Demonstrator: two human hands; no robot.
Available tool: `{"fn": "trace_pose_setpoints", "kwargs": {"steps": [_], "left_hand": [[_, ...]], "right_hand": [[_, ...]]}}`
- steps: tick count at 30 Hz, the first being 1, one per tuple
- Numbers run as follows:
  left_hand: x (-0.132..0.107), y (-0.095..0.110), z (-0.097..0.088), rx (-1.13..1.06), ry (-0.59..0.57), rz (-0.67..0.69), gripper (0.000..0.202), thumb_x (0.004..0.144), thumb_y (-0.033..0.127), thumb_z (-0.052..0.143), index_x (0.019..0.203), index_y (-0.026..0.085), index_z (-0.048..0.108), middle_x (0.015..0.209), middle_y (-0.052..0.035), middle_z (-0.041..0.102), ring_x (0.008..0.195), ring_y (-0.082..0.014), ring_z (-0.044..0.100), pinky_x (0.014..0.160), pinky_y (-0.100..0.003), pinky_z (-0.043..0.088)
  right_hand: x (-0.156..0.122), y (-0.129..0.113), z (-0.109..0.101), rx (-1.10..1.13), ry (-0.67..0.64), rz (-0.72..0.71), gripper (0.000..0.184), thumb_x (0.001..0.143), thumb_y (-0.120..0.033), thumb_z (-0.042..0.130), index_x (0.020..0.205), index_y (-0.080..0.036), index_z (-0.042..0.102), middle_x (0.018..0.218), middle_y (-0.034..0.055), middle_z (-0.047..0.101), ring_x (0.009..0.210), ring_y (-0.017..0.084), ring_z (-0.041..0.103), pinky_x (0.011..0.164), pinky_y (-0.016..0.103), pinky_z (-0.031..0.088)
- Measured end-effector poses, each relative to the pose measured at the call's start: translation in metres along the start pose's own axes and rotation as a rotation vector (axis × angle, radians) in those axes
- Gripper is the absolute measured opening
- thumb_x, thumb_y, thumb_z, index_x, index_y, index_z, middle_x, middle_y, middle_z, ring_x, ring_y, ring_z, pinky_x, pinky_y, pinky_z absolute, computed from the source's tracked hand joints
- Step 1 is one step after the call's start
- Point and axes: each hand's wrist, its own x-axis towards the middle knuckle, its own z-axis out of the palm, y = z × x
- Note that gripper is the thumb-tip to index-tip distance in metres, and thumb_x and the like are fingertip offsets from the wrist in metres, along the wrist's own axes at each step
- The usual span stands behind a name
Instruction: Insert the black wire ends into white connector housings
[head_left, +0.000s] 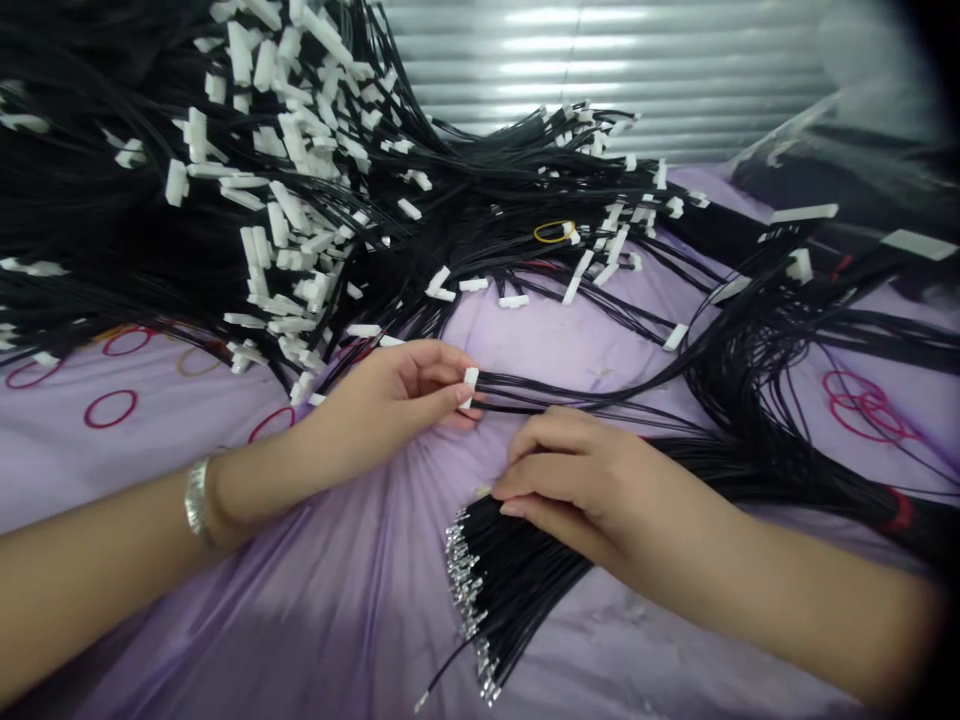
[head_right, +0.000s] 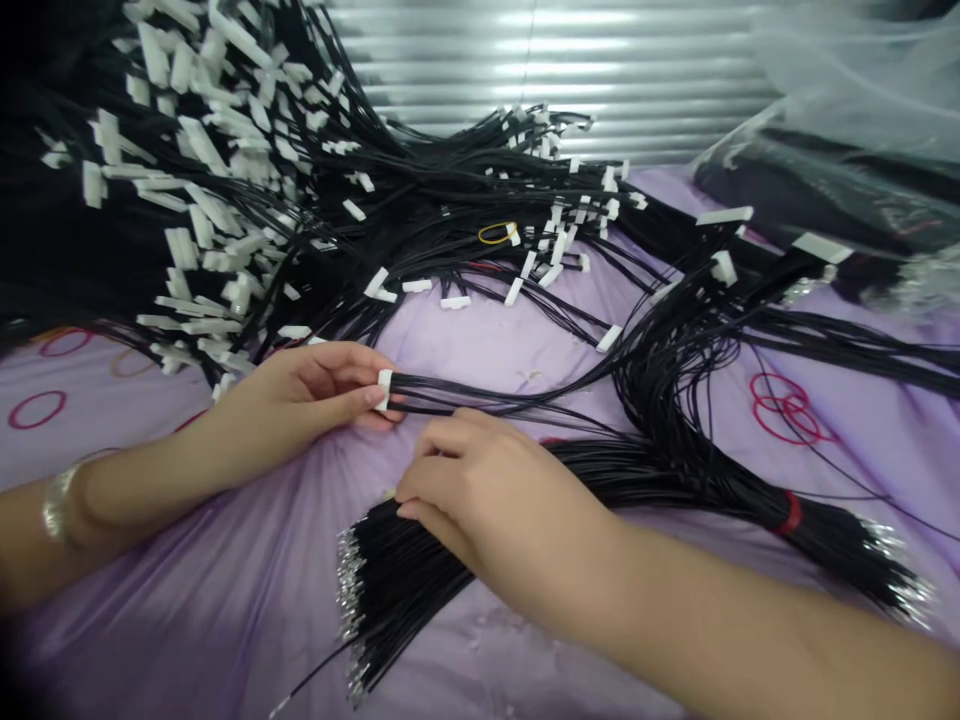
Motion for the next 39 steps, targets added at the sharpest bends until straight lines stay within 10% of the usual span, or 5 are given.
{"fn": "trace_pose_setpoints", "kwargs": {"steps": [10, 24, 39], "left_hand": [[-0.013, 0.018, 0.017, 0.109, 0.056, 0.119, 0.011, 0.084, 0.01, 0.065, 0.096, 0.011, 0.064, 0.073, 0.0015, 0.07, 0.067, -0.0064, 0.066, 0.065, -0.009, 0.052], [-0.016, -0.001, 0.009, -0.155, -0.048, -0.152, 0.007, 0.084, 0.011, 0.067, 0.09, 0.012, 0.064, 0.079, 0.0002, 0.07, 0.071, -0.0091, 0.069, 0.071, -0.015, 0.057], [-0.014, 0.007, 0.005, -0.235, -0.085, -0.251, 0.007, 0.085, 0.007, 0.063, 0.088, 0.013, 0.062, 0.07, 0.0004, 0.068, 0.067, -0.0131, 0.071, 0.066, -0.016, 0.058]], "right_hand": [[0.001, -0.01, -0.015, 0.237, 0.099, 0.209, 0.014, 0.091, -0.017, 0.051, 0.084, -0.019, 0.063, 0.072, -0.0066, 0.064, 0.06, 0.005, 0.054, 0.056, 0.018, 0.04], [0.007, -0.008, -0.019, 0.433, 0.142, 0.513, 0.014, 0.077, -0.02, 0.059, 0.066, -0.017, 0.068, 0.056, -0.0036, 0.06, 0.05, 0.005, 0.047, 0.045, 0.015, 0.035], [0.001, -0.002, -0.015, -0.101, 0.329, 0.16, 0.012, 0.078, -0.007, 0.059, 0.072, -0.016, 0.064, 0.065, -0.0038, 0.061, 0.059, 0.005, 0.052, 0.058, 0.018, 0.04]]}}
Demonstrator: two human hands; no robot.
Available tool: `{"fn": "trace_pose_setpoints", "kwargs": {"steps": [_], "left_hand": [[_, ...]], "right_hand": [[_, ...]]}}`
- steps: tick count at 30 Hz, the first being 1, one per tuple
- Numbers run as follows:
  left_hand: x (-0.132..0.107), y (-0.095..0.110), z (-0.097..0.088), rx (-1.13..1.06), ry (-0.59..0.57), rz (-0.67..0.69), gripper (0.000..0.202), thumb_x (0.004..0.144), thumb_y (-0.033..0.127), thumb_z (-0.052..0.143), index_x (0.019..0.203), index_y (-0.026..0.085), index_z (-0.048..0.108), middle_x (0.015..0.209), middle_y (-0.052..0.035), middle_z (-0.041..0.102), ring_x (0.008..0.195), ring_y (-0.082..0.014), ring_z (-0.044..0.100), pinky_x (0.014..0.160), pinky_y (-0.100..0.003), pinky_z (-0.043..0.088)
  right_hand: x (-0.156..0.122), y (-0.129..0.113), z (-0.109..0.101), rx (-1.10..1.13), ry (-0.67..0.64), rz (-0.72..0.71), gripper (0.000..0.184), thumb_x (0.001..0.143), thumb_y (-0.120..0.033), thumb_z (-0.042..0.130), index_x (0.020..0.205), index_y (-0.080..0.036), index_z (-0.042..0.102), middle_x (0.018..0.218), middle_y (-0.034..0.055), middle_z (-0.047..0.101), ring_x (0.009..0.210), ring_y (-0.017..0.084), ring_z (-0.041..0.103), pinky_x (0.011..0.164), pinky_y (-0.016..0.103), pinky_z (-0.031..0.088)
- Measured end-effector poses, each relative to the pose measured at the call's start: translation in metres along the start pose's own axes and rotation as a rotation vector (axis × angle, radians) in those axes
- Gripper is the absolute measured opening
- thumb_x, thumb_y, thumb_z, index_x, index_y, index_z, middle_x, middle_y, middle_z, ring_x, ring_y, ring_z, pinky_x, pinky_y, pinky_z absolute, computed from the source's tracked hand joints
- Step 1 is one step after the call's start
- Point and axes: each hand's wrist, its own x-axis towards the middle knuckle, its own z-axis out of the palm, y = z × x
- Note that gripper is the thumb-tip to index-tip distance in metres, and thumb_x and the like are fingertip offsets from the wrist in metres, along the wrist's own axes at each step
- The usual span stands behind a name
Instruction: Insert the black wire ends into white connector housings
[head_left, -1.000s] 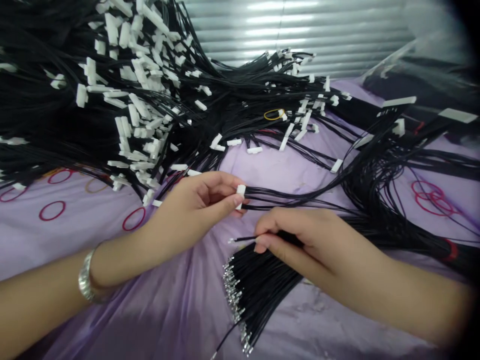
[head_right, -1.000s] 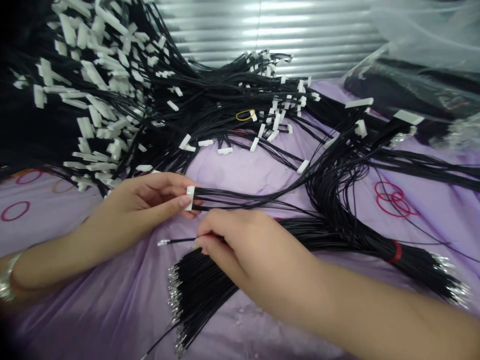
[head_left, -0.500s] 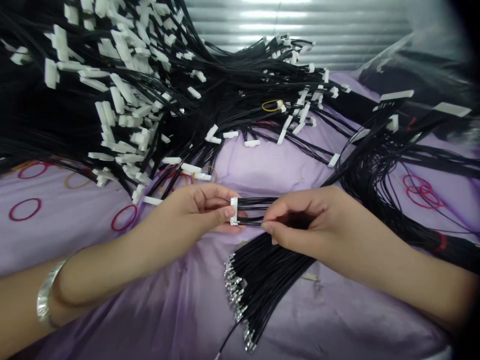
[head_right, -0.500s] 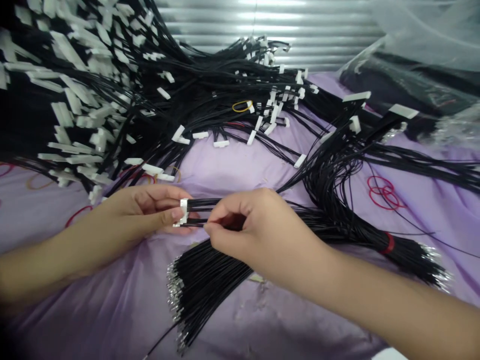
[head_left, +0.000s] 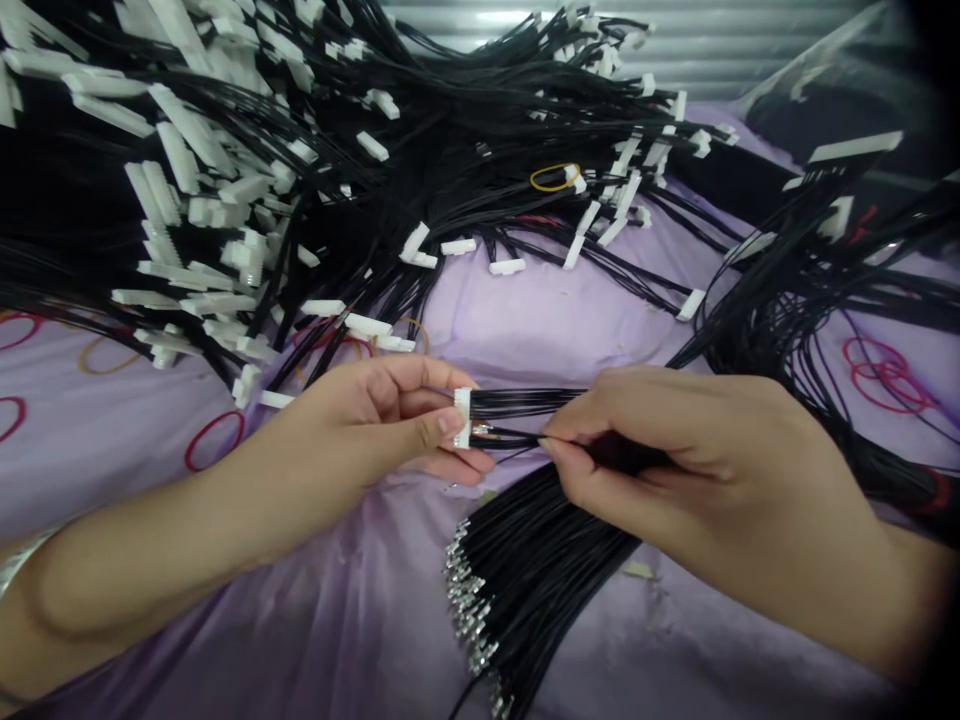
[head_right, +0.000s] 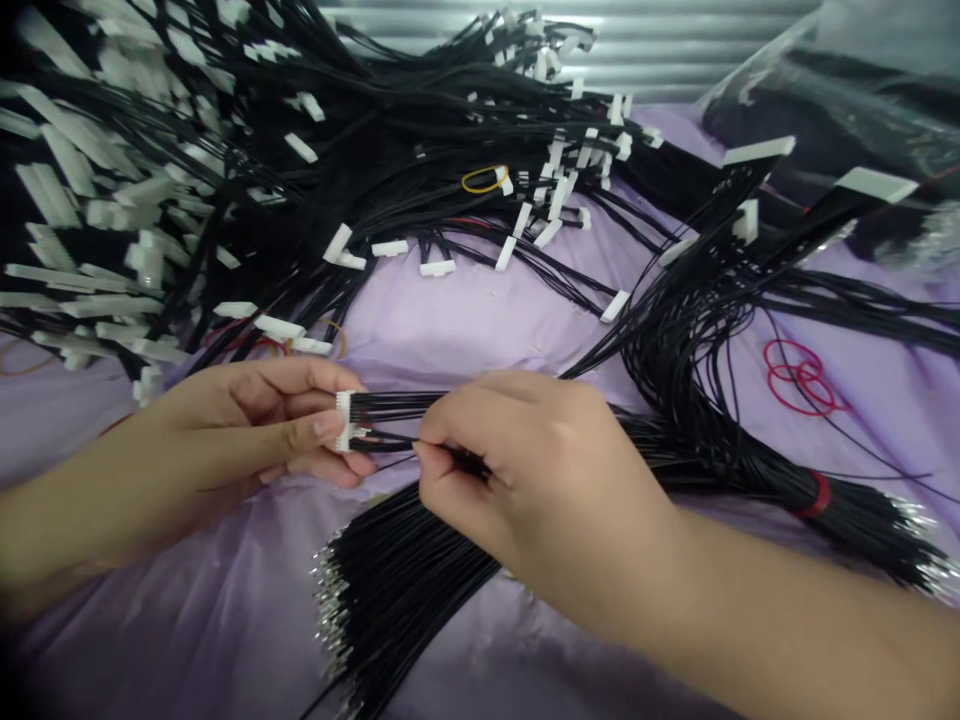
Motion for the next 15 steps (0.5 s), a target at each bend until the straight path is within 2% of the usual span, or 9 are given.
{"fn": "trace_pose_setpoints", "kwargs": {"steps": [11, 15], "left_hand": [[0.0011, -0.0012, 0.0008, 0.054, 0.003, 0.043, 0.007, 0.084, 0.009, 0.065, 0.089, 0.014, 0.064, 0.073, -0.001, 0.07, 0.067, -0.0146, 0.071, 0.065, -0.017, 0.059], [0.0008, 0.0005, 0.0012, 0.051, -0.011, 0.033, 0.005, 0.084, 0.009, 0.065, 0.087, 0.013, 0.064, 0.072, -0.0015, 0.069, 0.066, -0.0148, 0.071, 0.064, -0.017, 0.059]], "right_hand": [[-0.0037, -0.0019, -0.0009, -0.12, 0.004, -0.107, 0.012, 0.084, -0.011, 0.057, 0.075, -0.014, 0.064, 0.065, -0.0007, 0.057, 0.059, 0.008, 0.049, 0.06, 0.022, 0.041], [-0.0032, -0.0003, -0.0002, -0.159, -0.003, -0.154, 0.017, 0.088, -0.014, 0.055, 0.072, -0.014, 0.062, 0.063, -0.0007, 0.053, 0.058, 0.008, 0.047, 0.059, 0.024, 0.039]]}}
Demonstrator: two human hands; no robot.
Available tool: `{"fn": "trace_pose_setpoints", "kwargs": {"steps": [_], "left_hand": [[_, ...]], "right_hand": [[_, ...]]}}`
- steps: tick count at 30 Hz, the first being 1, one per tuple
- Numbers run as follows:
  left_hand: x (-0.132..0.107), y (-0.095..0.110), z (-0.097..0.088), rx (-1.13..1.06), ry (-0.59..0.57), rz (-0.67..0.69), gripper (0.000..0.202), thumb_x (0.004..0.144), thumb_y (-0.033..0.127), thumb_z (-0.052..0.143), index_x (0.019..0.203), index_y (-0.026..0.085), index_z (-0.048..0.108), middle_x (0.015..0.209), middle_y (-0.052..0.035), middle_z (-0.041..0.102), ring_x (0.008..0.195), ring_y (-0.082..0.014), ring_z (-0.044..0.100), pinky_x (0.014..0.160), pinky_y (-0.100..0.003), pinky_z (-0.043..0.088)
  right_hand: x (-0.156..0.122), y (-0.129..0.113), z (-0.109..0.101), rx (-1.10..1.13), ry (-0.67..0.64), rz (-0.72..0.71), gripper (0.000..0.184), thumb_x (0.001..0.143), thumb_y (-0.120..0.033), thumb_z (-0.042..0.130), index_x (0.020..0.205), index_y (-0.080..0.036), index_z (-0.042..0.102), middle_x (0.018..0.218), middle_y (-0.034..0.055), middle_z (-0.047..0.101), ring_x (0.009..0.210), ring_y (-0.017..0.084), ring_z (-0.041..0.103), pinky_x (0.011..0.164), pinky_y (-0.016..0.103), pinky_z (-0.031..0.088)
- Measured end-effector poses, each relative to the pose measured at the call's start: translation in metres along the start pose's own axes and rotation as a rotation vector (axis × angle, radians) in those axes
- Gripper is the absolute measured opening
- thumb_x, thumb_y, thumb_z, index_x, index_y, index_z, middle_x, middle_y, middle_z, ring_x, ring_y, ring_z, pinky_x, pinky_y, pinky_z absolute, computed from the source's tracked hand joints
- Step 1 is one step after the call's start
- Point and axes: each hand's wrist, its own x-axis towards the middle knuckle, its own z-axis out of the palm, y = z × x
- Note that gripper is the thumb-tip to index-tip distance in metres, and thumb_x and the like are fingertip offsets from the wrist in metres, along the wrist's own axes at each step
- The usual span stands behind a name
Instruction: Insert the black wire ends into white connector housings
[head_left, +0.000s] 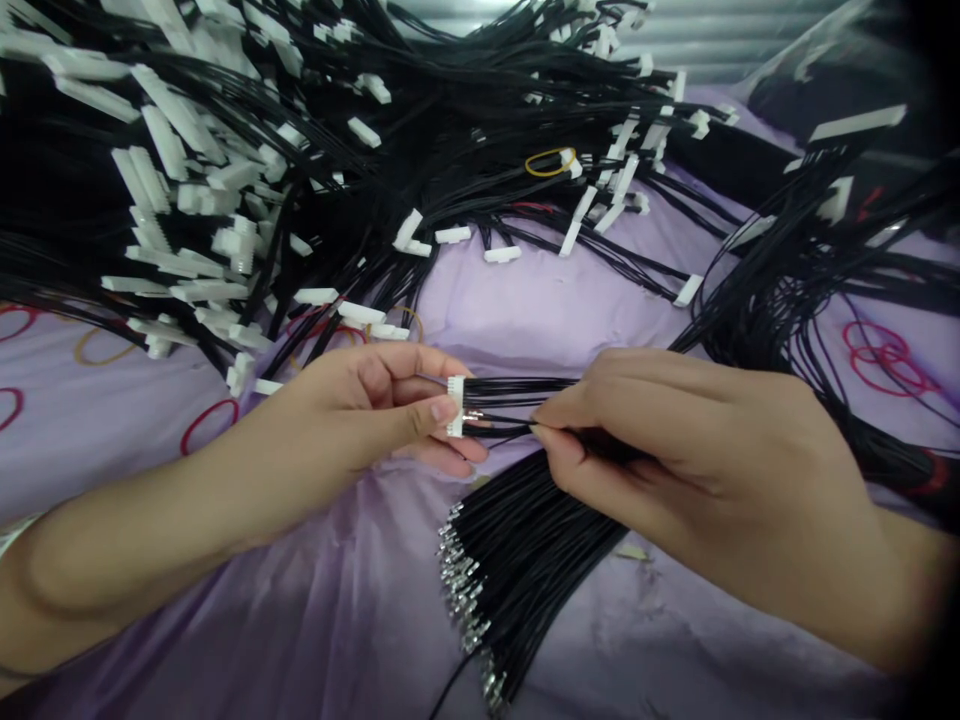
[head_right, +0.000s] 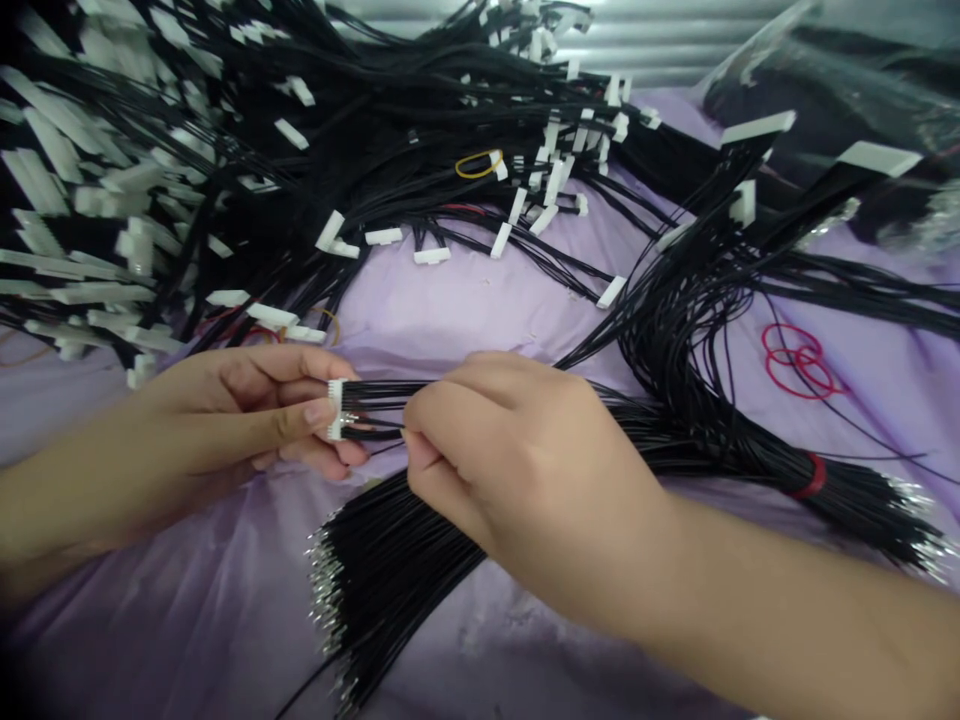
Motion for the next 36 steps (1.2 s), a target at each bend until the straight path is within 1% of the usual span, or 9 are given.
{"fn": "trace_pose_setpoints", "kwargs": {"steps": [6, 11, 14, 17, 20, 24, 30, 33, 36], "left_hand": [[0.0015, 0.0006, -0.0022, -0.049, -0.022, -0.049, 0.007, 0.082, 0.01, 0.067, 0.088, 0.015, 0.066, 0.072, -0.002, 0.07, 0.066, -0.0159, 0.071, 0.063, -0.018, 0.059], [0.0002, 0.004, -0.0023, -0.094, -0.005, -0.086, 0.008, 0.08, 0.008, 0.069, 0.083, 0.015, 0.067, 0.068, -0.0012, 0.069, 0.063, -0.0159, 0.071, 0.059, -0.017, 0.059], [-0.0006, 0.0047, -0.0012, -0.094, -0.008, -0.089, 0.009, 0.08, 0.007, 0.067, 0.082, 0.015, 0.067, 0.068, -0.001, 0.069, 0.063, -0.0156, 0.071, 0.059, -0.017, 0.059], [-0.0004, 0.0043, -0.0009, -0.077, -0.005, -0.087, 0.01, 0.08, 0.007, 0.067, 0.084, 0.016, 0.068, 0.069, -0.0011, 0.069, 0.065, -0.0172, 0.071, 0.061, -0.019, 0.06], [0.0003, 0.0031, -0.0017, -0.065, 0.001, -0.079, 0.009, 0.08, 0.007, 0.067, 0.084, 0.015, 0.067, 0.07, -0.0013, 0.068, 0.066, -0.0183, 0.071, 0.061, -0.021, 0.06], [0.0007, 0.0025, -0.0021, -0.064, 0.006, -0.082, 0.009, 0.081, 0.006, 0.066, 0.084, 0.014, 0.067, 0.069, -0.0017, 0.068, 0.065, -0.0174, 0.071, 0.061, -0.02, 0.06], [0.0015, 0.0023, -0.0028, -0.048, -0.012, -0.067, 0.007, 0.081, 0.008, 0.068, 0.083, 0.015, 0.068, 0.07, -0.0015, 0.069, 0.065, -0.0166, 0.071, 0.06, -0.018, 0.059], [0.0017, 0.0016, -0.0043, -0.043, -0.026, -0.055, 0.007, 0.081, 0.009, 0.068, 0.083, 0.016, 0.068, 0.069, -0.0008, 0.069, 0.064, -0.0153, 0.07, 0.06, -0.016, 0.058], [0.0017, 0.0013, -0.0046, -0.047, -0.029, -0.053, 0.007, 0.082, 0.009, 0.067, 0.084, 0.016, 0.068, 0.069, -0.001, 0.069, 0.064, -0.0152, 0.071, 0.061, -0.016, 0.058]], "right_hand": [[-0.0015, -0.0011, -0.0004, -0.046, 0.012, -0.016, 0.021, 0.09, -0.016, 0.053, 0.071, -0.015, 0.061, 0.064, 0.0002, 0.054, 0.061, 0.009, 0.047, 0.061, 0.024, 0.039], [-0.0012, -0.0014, 0.0, -0.056, 0.007, -0.01, 0.023, 0.091, -0.017, 0.052, 0.069, -0.016, 0.06, 0.064, 0.0002, 0.053, 0.062, 0.01, 0.047, 0.062, 0.025, 0.04], [-0.0006, -0.0004, 0.0009, -0.067, 0.0, -0.017, 0.023, 0.091, -0.017, 0.051, 0.069, -0.016, 0.06, 0.064, 0.0001, 0.053, 0.061, 0.01, 0.047, 0.061, 0.025, 0.039], [-0.0007, 0.0, 0.0009, -0.078, 0.004, -0.01, 0.024, 0.091, -0.019, 0.051, 0.068, -0.016, 0.06, 0.063, 0.0, 0.053, 0.061, 0.01, 0.047, 0.06, 0.026, 0.039], [-0.0014, -0.0006, 0.0001, -0.08, 0.003, -0.038, 0.025, 0.091, -0.019, 0.052, 0.067, -0.016, 0.059, 0.063, 0.0, 0.053, 0.06, 0.01, 0.046, 0.059, 0.025, 0.039], [-0.0022, -0.0023, -0.0011, -0.061, -0.016, -0.058, 0.025, 0.09, -0.017, 0.052, 0.067, -0.016, 0.059, 0.064, -0.0006, 0.055, 0.06, 0.009, 0.046, 0.06, 0.024, 0.039], [-0.0013, -0.0031, 0.0003, -0.031, -0.025, -0.085, 0.022, 0.088, -0.013, 0.054, 0.067, -0.016, 0.058, 0.064, -0.0007, 0.053, 0.061, 0.009, 0.046, 0.06, 0.024, 0.039], [-0.0017, -0.0027, 0.0017, -0.017, -0.039, -0.105, 0.022, 0.088, -0.014, 0.053, 0.067, -0.016, 0.059, 0.065, -0.0006, 0.055, 0.063, 0.009, 0.047, 0.062, 0.024, 0.041], [-0.0023, -0.0026, 0.0015, -0.028, -0.032, -0.084, 0.023, 0.089, -0.016, 0.053, 0.067, -0.018, 0.058, 0.065, -0.0008, 0.056, 0.062, 0.009, 0.048, 0.06, 0.025, 0.041]]}}
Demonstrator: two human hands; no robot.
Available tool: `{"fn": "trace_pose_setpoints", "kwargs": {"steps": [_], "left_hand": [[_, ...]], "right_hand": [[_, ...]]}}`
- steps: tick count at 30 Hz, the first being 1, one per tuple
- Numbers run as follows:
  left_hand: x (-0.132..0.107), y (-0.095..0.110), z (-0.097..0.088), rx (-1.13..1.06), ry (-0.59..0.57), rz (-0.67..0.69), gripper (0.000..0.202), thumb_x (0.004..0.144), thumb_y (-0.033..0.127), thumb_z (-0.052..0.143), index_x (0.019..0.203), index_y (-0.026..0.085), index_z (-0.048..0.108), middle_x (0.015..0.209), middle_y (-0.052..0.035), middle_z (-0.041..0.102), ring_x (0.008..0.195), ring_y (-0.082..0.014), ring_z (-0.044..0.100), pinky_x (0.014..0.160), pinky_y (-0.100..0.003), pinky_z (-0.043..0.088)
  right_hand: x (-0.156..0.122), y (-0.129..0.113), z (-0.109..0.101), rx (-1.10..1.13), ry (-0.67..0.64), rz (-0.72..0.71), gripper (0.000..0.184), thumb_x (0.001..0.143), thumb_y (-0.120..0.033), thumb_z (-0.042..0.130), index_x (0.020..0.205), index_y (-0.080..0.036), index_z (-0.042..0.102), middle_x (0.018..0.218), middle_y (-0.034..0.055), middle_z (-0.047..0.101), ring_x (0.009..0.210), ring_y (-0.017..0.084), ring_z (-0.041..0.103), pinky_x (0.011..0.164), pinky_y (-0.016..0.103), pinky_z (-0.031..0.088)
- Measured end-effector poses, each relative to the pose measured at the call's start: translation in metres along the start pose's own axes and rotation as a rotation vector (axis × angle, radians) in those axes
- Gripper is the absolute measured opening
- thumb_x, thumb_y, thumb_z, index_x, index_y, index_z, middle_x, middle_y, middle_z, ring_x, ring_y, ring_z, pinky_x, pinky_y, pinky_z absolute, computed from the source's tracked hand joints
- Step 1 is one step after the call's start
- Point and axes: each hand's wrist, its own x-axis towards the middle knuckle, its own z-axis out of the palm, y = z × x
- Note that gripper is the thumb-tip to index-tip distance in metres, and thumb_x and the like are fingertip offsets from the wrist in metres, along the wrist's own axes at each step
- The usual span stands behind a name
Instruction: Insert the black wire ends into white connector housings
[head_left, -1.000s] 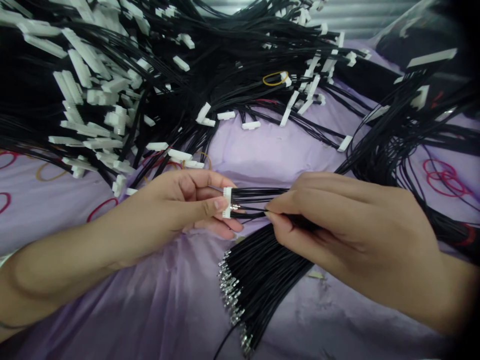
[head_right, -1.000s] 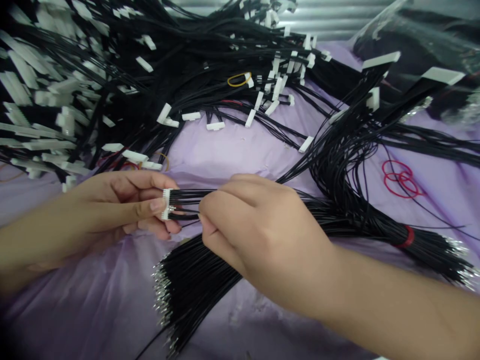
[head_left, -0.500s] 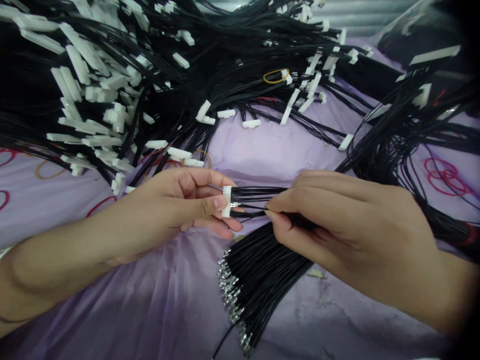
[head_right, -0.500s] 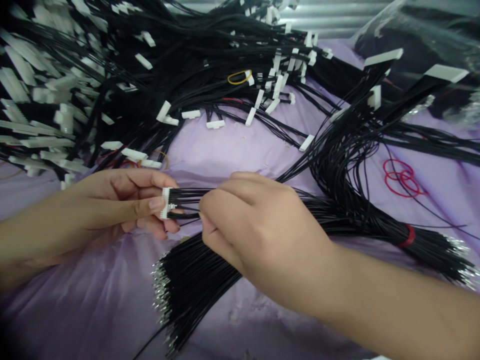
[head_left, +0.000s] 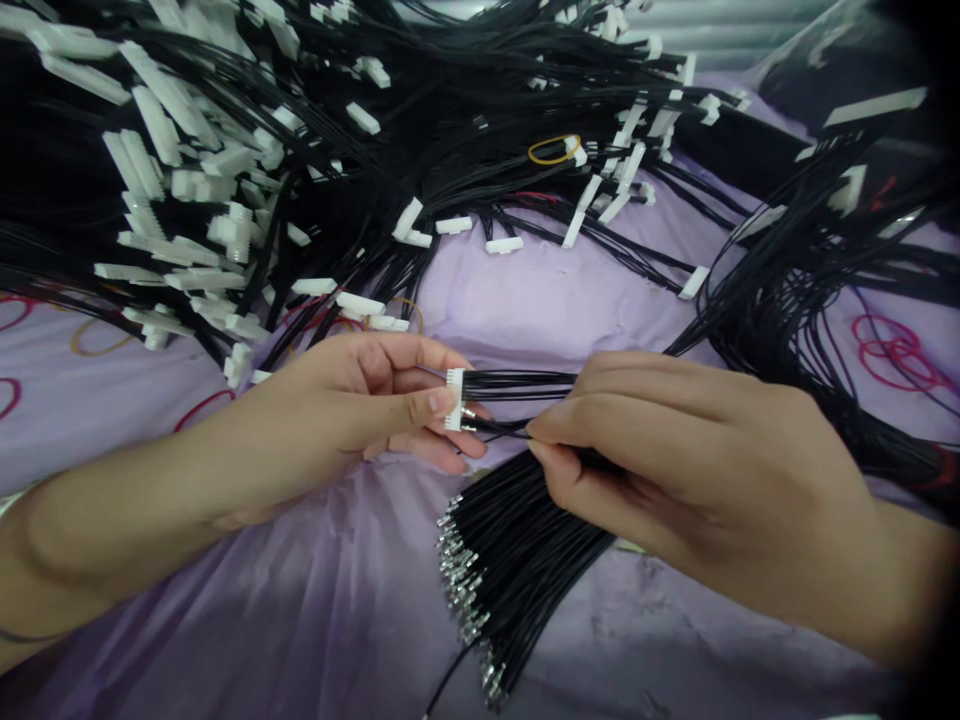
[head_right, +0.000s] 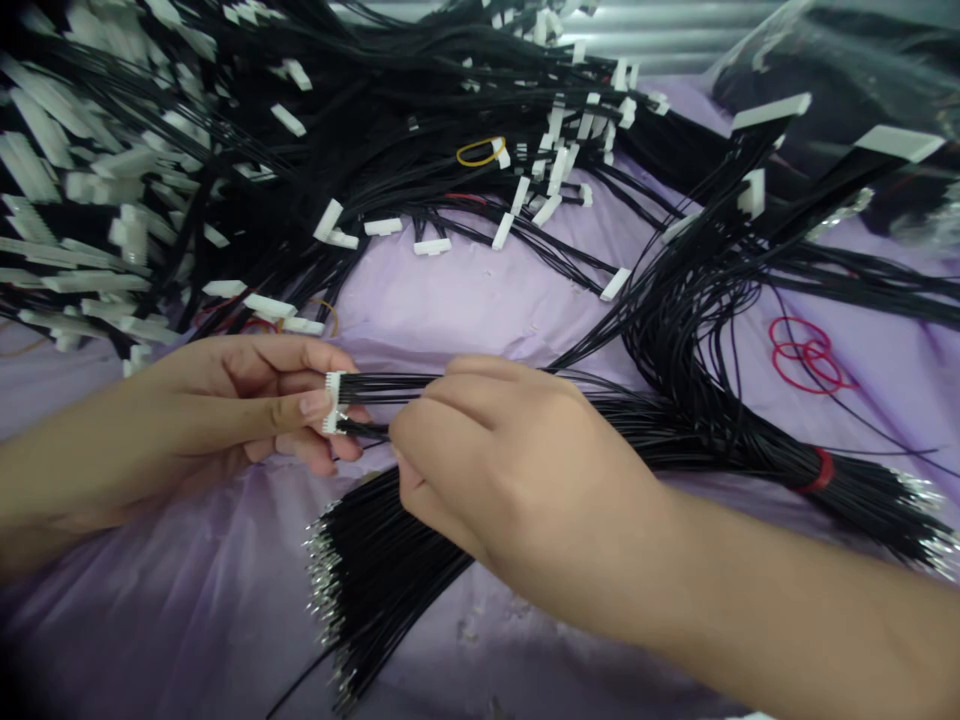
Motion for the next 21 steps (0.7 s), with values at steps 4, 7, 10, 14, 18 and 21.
{"fn": "trace_pose_setpoints", "kwargs": {"steps": [4, 7, 10, 14, 18, 21], "left_hand": [[-0.0007, -0.0003, 0.0013, 0.005, 0.0, 0.0, 0.007, 0.083, 0.008, 0.065, 0.084, 0.015, 0.068, 0.07, -0.0022, 0.069, 0.067, -0.0166, 0.071, 0.062, -0.018, 0.06], [-0.0014, -0.0005, 0.0021, 0.01, 0.0, 0.003, 0.008, 0.083, 0.008, 0.065, 0.085, 0.015, 0.068, 0.07, -0.0024, 0.069, 0.066, -0.0162, 0.071, 0.061, -0.018, 0.059], [-0.0018, -0.0003, 0.0024, 0.006, 0.002, 0.005, 0.008, 0.083, 0.008, 0.066, 0.084, 0.015, 0.068, 0.069, -0.0017, 0.069, 0.065, -0.0159, 0.07, 0.06, -0.018, 0.059], [-0.0014, -0.0003, 0.0019, 0.006, -0.012, 0.007, 0.007, 0.083, 0.008, 0.066, 0.084, 0.015, 0.068, 0.07, -0.0015, 0.069, 0.064, -0.0151, 0.07, 0.06, -0.018, 0.059], [-0.0005, -0.0007, 0.0004, 0.019, -0.029, 0.008, 0.006, 0.084, 0.009, 0.066, 0.086, 0.014, 0.067, 0.072, -0.002, 0.07, 0.065, -0.0138, 0.07, 0.06, -0.016, 0.058], [0.0002, 0.0003, -0.0007, 0.02, -0.053, -0.028, 0.007, 0.085, 0.009, 0.065, 0.088, 0.015, 0.067, 0.076, -0.0011, 0.071, 0.067, -0.0121, 0.07, 0.062, -0.015, 0.057]], "right_hand": [[0.0011, 0.0008, -0.001, 0.016, 0.008, 0.056, 0.021, 0.087, -0.016, 0.055, 0.067, -0.017, 0.059, 0.063, -0.0014, 0.055, 0.059, 0.009, 0.047, 0.057, 0.023, 0.039], [0.0025, 0.0019, -0.0008, 0.041, 0.008, 0.078, 0.018, 0.084, -0.014, 0.057, 0.067, -0.016, 0.06, 0.063, -0.0013, 0.055, 0.058, 0.008, 0.047, 0.056, 0.022, 0.038], [0.0035, 0.0029, -0.0002, 0.056, 0.0, 0.08, 0.016, 0.084, -0.013, 0.057, 0.069, -0.014, 0.063, 0.062, -0.0013, 0.056, 0.057, 0.007, 0.046, 0.055, 0.022, 0.036], [0.0033, 0.0043, 0.0007, 0.086, 0.011, 0.102, 0.01, 0.081, -0.01, 0.06, 0.073, -0.013, 0.066, 0.063, -0.0018, 0.056, 0.057, 0.006, 0.045, 0.054, 0.021, 0.034], [0.002, 0.0054, 0.0027, 0.129, 0.013, 0.106, 0.009, 0.082, -0.011, 0.06, 0.077, -0.011, 0.067, 0.065, -0.002, 0.055, 0.059, 0.006, 0.045, 0.055, 0.019, 0.035], [0.0016, 0.0054, 0.0042, 0.093, 0.045, 0.049, 0.013, 0.086, -0.013, 0.057, 0.08, -0.009, 0.068, 0.064, -0.0011, 0.054, 0.06, 0.008, 0.045, 0.057, 0.021, 0.036]]}}
